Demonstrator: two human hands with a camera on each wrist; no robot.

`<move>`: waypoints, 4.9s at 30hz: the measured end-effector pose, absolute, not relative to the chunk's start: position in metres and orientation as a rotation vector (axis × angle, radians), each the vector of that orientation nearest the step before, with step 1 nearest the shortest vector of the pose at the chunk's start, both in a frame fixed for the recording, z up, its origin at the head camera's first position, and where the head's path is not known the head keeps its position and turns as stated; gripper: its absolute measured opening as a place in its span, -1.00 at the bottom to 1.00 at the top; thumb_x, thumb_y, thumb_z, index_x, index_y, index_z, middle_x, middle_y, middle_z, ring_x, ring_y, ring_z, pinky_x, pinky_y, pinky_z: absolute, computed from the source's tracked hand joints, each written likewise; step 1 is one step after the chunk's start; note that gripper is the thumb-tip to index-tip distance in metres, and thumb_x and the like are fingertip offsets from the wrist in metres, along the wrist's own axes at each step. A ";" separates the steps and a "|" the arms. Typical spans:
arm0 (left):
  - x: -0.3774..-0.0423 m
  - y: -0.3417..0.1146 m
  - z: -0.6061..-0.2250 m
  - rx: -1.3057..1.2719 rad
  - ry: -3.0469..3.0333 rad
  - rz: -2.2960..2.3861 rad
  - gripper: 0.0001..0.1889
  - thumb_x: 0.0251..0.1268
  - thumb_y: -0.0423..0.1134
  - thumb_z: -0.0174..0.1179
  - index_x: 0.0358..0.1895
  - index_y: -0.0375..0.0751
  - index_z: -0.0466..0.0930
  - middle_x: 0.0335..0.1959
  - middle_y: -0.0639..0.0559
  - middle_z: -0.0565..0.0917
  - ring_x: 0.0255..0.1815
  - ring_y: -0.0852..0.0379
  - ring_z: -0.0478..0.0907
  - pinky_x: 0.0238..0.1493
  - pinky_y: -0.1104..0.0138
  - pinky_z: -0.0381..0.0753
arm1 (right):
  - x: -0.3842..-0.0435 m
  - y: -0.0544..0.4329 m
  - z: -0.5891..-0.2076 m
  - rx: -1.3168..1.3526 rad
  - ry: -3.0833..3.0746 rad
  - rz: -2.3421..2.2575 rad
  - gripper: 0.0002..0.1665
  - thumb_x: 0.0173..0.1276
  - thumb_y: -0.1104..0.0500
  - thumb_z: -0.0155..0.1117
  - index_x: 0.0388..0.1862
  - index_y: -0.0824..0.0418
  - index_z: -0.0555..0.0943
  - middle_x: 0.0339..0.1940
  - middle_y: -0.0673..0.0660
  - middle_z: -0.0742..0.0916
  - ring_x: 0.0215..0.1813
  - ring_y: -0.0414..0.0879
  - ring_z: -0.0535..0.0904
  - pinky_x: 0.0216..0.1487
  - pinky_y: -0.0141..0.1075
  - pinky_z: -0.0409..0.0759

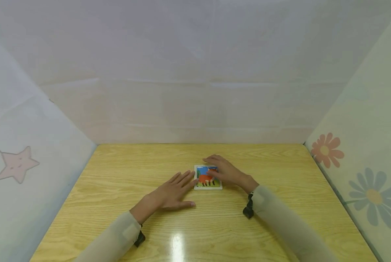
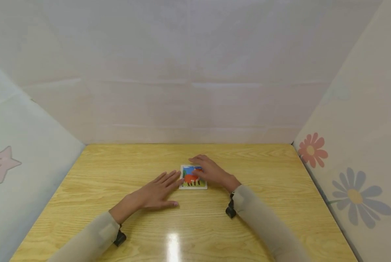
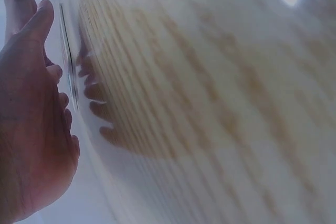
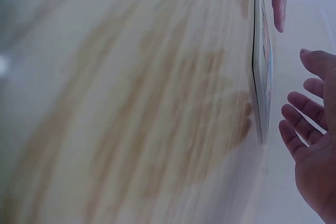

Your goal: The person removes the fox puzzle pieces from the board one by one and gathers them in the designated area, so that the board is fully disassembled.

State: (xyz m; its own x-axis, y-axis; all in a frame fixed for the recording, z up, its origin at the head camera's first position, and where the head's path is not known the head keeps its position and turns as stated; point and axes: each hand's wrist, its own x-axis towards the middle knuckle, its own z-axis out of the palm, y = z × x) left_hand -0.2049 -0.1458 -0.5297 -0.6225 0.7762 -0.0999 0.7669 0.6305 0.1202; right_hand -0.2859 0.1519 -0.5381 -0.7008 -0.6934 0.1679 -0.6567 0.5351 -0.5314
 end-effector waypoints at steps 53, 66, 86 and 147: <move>-0.214 -0.141 -0.536 1.249 2.661 0.019 -0.01 0.52 0.55 -0.23 0.78 0.02 -0.12 0.79 -0.09 -0.16 0.79 -0.02 -0.20 0.74 -0.05 -0.17 | -0.311 0.117 -0.539 -1.161 2.624 -0.709 -0.60 0.53 0.13 0.39 0.27 0.20 0.71 0.11 0.09 0.63 0.01 -0.14 0.60 0.06 -0.28 0.67; -0.215 -0.140 -0.536 1.248 2.662 0.014 -0.01 0.51 0.56 -0.23 0.78 0.02 -0.12 0.79 -0.09 -0.17 0.79 0.00 -0.21 0.74 -0.04 -0.16 | -0.318 0.111 -0.530 -1.245 2.595 -0.586 -0.61 0.46 0.19 0.44 0.23 0.25 0.72 0.01 0.11 0.66 -0.07 -0.08 0.59 0.00 -0.24 0.66; -0.215 -0.137 -0.533 1.230 2.665 -0.020 0.00 0.51 0.57 -0.25 0.78 0.03 -0.12 0.79 -0.10 -0.17 0.78 -0.06 -0.18 0.74 -0.05 -0.14 | -0.322 0.109 -0.519 -1.217 2.541 -0.589 -0.65 0.38 0.25 0.47 0.13 0.20 0.70 -0.01 0.10 0.67 -0.08 -0.06 0.56 0.00 -0.17 0.62; -0.213 -0.136 -0.527 1.272 2.678 -0.035 -0.03 0.53 0.52 -0.16 0.76 -0.02 -0.01 0.77 -0.17 -0.04 0.77 -0.12 -0.07 0.72 -0.11 -0.06 | -0.316 0.118 -0.540 -1.170 2.650 -0.885 -0.58 0.38 0.29 0.51 0.21 0.23 0.71 -0.01 0.10 0.70 -0.02 -0.08 0.66 0.05 -0.24 0.71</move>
State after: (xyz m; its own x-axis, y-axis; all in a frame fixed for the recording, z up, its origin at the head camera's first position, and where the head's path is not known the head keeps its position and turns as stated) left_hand -0.2129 -0.1358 -0.5269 -0.6189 0.7671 -0.1690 0.7713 0.6342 0.0542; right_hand -0.3156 0.1185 -0.5400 -0.6962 -0.7066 0.1266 -0.6409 0.5324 -0.5530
